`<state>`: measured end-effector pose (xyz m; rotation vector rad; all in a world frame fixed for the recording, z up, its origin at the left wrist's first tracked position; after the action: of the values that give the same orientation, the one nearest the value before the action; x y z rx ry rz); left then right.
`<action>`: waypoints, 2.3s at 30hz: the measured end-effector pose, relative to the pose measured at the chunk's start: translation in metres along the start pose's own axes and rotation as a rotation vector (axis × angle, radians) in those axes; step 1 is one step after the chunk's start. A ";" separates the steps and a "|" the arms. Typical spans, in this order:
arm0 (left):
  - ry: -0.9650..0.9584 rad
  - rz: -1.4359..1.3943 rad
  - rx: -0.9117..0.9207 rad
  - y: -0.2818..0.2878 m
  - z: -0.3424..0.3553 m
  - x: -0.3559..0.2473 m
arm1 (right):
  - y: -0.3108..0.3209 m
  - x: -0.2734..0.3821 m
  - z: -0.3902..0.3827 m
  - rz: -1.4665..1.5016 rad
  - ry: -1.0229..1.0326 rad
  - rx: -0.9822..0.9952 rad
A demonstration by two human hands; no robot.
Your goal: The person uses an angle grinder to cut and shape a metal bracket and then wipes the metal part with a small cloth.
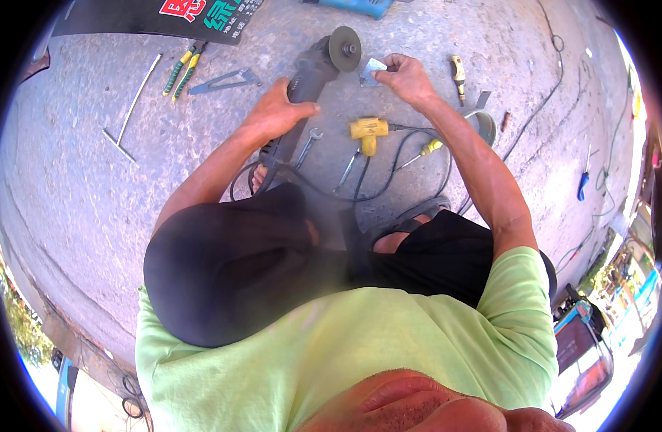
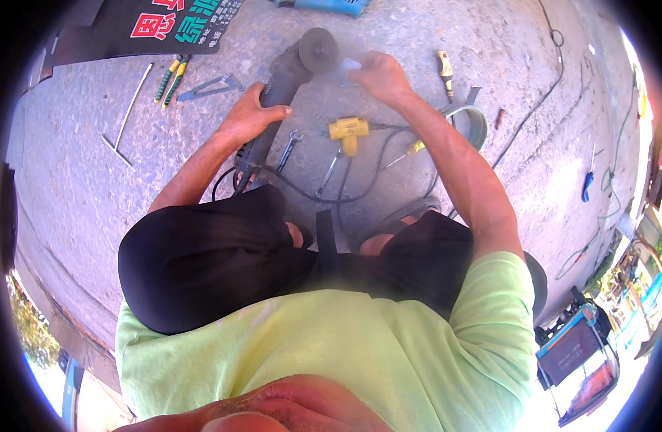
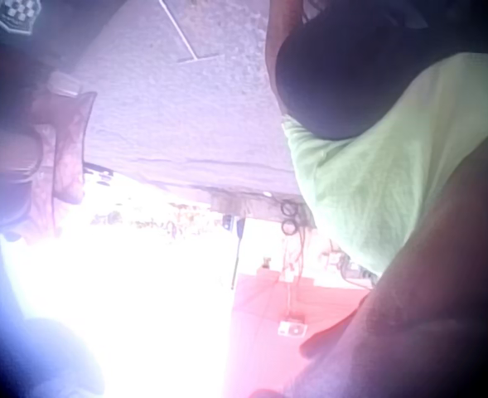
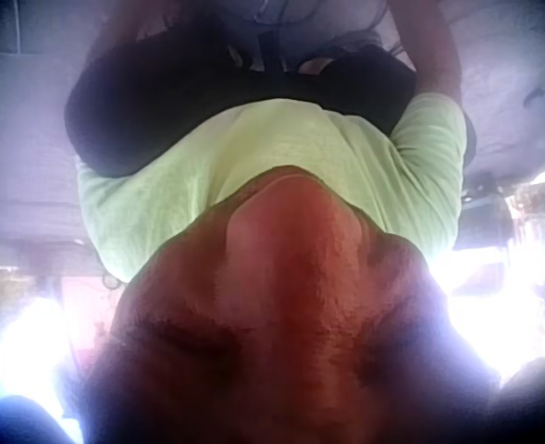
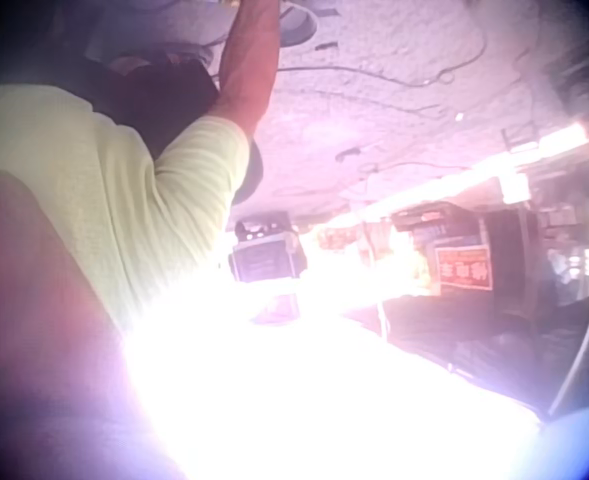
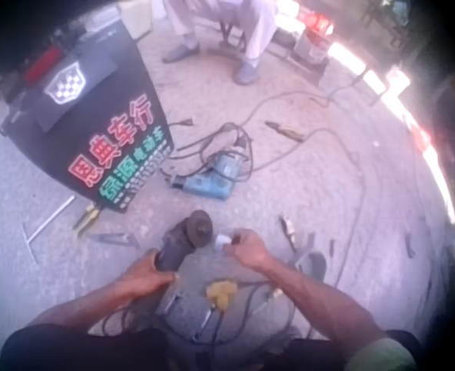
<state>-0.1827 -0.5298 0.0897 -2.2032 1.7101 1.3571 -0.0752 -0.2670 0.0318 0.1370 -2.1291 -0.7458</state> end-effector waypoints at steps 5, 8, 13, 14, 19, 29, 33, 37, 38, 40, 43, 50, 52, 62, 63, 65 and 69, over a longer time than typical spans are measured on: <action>0.035 -0.039 -0.004 0.003 0.000 0.007 | 0.026 0.011 0.005 -0.119 0.061 -0.152; 0.040 -0.060 0.009 0.002 -0.002 0.007 | 0.060 0.011 0.009 -0.299 0.218 -0.409; 0.087 -0.293 0.071 -0.010 0.010 0.030 | 0.067 0.019 -0.001 -0.272 0.026 -0.231; 0.079 -0.342 0.073 -0.013 0.011 0.025 | 0.055 0.024 -0.009 -0.280 0.003 -0.124; 0.137 -0.639 0.141 -0.022 0.005 0.005 | -0.054 0.073 -0.100 -0.127 0.209 0.365; 0.222 -0.894 0.139 -0.031 0.021 -0.019 | -0.068 0.097 -0.145 0.167 0.285 0.133; 0.232 -0.982 0.079 -0.037 0.022 -0.021 | -0.057 0.101 -0.146 0.045 0.225 0.043; 0.271 -0.988 0.041 -0.045 0.024 -0.026 | -0.044 0.103 -0.143 -0.071 0.243 -0.013; 0.280 -0.978 0.044 -0.046 0.024 -0.026 | -0.042 0.103 -0.143 -0.085 0.271 -0.038; 0.295 -0.977 0.037 -0.050 0.025 -0.026 | -0.040 0.103 -0.144 -0.156 0.393 -0.079; 0.298 -0.994 0.017 -0.056 0.023 -0.025 | -0.031 0.111 -0.147 -0.239 0.567 -0.137; 0.276 -1.012 0.010 -0.062 0.024 -0.016 | -0.029 0.100 -0.143 -0.262 0.575 0.002; 0.280 -1.005 0.015 -0.064 0.024 -0.013 | -0.034 0.086 -0.137 -0.156 0.517 0.195; 0.243 -0.937 0.018 -0.089 -0.003 -0.016 | -0.072 0.052 -0.145 0.542 -0.214 0.624; 0.243 -0.934 0.055 -0.092 -0.002 -0.013 | -0.068 0.058 -0.151 0.602 -0.266 0.609; 0.241 -0.918 0.084 -0.095 -0.002 -0.015 | -0.074 0.055 -0.152 0.664 -0.306 0.601; 0.148 -0.850 0.104 -0.095 0.004 -0.028 | -0.073 0.053 -0.151 0.701 -0.330 0.534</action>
<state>-0.1095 -0.4693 0.0625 -2.5282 0.6475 0.8689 -0.0055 -0.4143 0.0972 -0.4618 -2.4113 0.2316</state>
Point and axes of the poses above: each hand's wrist, its own z-axis towards the middle knuckle, its own y-axis out of the back of the hand, x = y × z, the point moved 8 cm from there along z, towards the middle knuckle, and after that the axes turned 6 degrees about -x, right-handed, at the moved point
